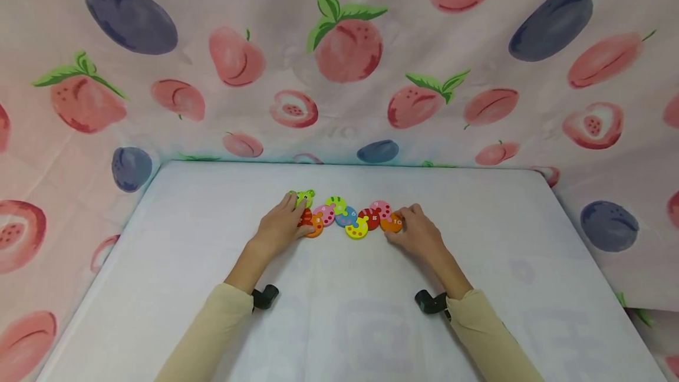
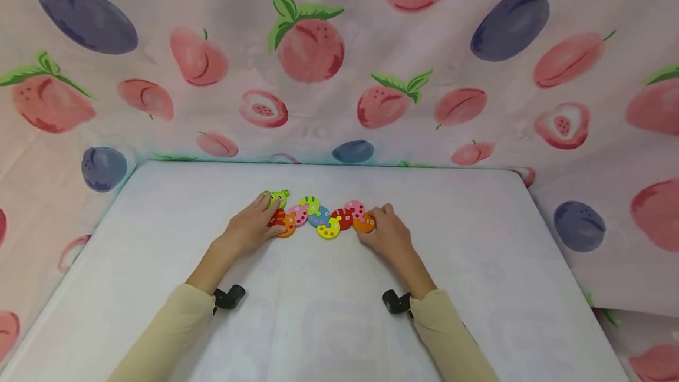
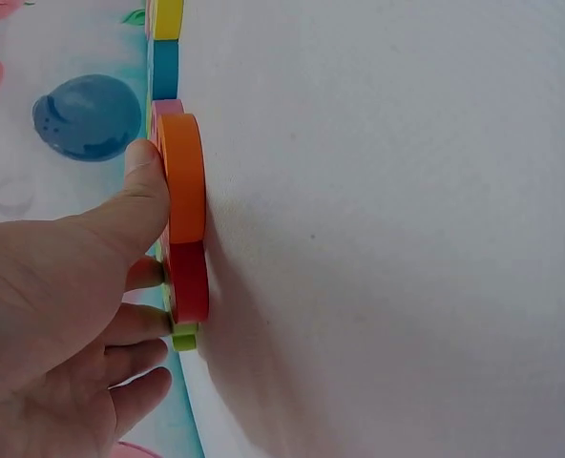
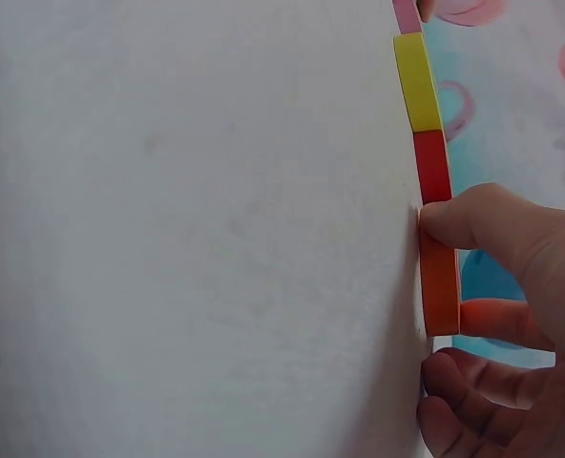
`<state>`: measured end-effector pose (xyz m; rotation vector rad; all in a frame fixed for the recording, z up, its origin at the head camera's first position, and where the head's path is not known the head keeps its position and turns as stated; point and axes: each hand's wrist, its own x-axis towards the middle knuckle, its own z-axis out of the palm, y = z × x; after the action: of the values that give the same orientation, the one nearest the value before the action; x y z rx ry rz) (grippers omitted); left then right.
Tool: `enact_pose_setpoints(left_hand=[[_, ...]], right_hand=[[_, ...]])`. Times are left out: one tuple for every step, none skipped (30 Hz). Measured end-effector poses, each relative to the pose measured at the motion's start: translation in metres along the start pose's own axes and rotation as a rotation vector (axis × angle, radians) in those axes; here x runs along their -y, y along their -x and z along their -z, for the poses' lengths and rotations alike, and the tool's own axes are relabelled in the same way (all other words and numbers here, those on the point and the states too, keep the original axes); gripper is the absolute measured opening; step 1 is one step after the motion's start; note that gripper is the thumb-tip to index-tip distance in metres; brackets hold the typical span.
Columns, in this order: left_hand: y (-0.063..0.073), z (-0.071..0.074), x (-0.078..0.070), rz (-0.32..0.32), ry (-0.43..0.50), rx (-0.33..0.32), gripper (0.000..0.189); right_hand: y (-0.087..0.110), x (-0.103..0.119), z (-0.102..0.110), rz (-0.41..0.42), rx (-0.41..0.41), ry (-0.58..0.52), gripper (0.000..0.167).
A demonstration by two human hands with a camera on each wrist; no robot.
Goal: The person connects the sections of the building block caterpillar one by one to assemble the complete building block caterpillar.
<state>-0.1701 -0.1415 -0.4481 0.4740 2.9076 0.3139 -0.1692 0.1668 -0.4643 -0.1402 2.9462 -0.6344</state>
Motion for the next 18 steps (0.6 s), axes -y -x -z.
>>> enact_pose_setpoints(left_hand=[[0.0002, 0.0001, -0.0005, 0.005, 0.003, 0.004, 0.076], [0.0006, 0.0001, -0.0007, 0.007, 0.002, 0.006, 0.076], [0.0008, 0.0003, -0.0008, 0.012, 0.008, 0.010, 0.076], [0.0009, 0.0002, -0.0007, 0.012, 0.010, 0.010, 0.076], [0.0010, 0.0002, -0.0006, 0.011, 0.012, 0.008, 0.076], [0.0011, 0.0002, -0.0005, 0.013, 0.016, 0.010, 0.077], [0.0010, 0.0001, -0.0003, 0.012, 0.018, 0.009, 0.077], [0.0009, 0.0000, -0.0003, 0.012, 0.020, 0.007, 0.077], [0.0008, -0.0001, -0.0002, 0.013, 0.027, 0.008, 0.077], [0.0007, -0.0002, -0.0001, 0.011, 0.028, 0.006, 0.076], [0.0004, -0.0003, 0.0000, 0.010, 0.030, 0.004, 0.076], [0.0003, -0.0005, 0.0002, 0.008, 0.030, 0.002, 0.076], [0.0003, -0.0006, 0.0003, 0.006, 0.033, 0.000, 0.076], [0.0002, -0.0008, 0.0006, 0.004, 0.033, 0.000, 0.076], [0.0002, -0.0009, 0.0008, 0.002, 0.032, 0.000, 0.076], [0.0002, -0.0011, 0.0011, -0.001, 0.031, -0.001, 0.076], [0.0004, -0.0012, 0.0014, -0.003, 0.032, -0.001, 0.076], [0.0007, -0.0013, 0.0017, -0.006, 0.032, -0.004, 0.076]], right_hand=[[0.0003, -0.0003, -0.0002, 0.000, 0.001, -0.004, 0.056], [0.0004, -0.0007, -0.0004, 0.001, 0.004, -0.010, 0.056], [0.0006, -0.0009, -0.0007, 0.001, 0.005, -0.015, 0.056], [0.0007, -0.0011, -0.0010, 0.000, 0.006, -0.020, 0.056], [0.0007, -0.0013, -0.0014, -0.001, 0.008, -0.025, 0.056], [0.0007, -0.0014, -0.0017, -0.002, 0.009, -0.030, 0.056], [0.0005, -0.0016, -0.0018, -0.004, 0.009, -0.033, 0.057], [0.0002, -0.0018, -0.0019, -0.005, 0.007, -0.034, 0.057], [-0.0001, -0.0019, -0.0018, -0.005, 0.005, -0.035, 0.057], [-0.0002, -0.0019, -0.0015, -0.004, 0.003, -0.035, 0.057], [-0.0004, -0.0019, -0.0012, -0.004, 0.003, -0.035, 0.057], [-0.0006, -0.0017, -0.0009, -0.003, 0.003, -0.037, 0.057], [-0.0006, -0.0013, -0.0005, -0.004, 0.005, -0.039, 0.057], [-0.0005, -0.0011, -0.0002, -0.005, 0.007, -0.042, 0.057], [-0.0003, -0.0007, 0.0002, -0.006, 0.010, -0.045, 0.057], [-0.0003, -0.0006, 0.0004, -0.007, 0.013, -0.046, 0.057], [-0.0004, -0.0006, 0.0004, -0.008, 0.016, -0.048, 0.057], [-0.0003, -0.0006, 0.0006, -0.007, 0.017, -0.051, 0.057]])
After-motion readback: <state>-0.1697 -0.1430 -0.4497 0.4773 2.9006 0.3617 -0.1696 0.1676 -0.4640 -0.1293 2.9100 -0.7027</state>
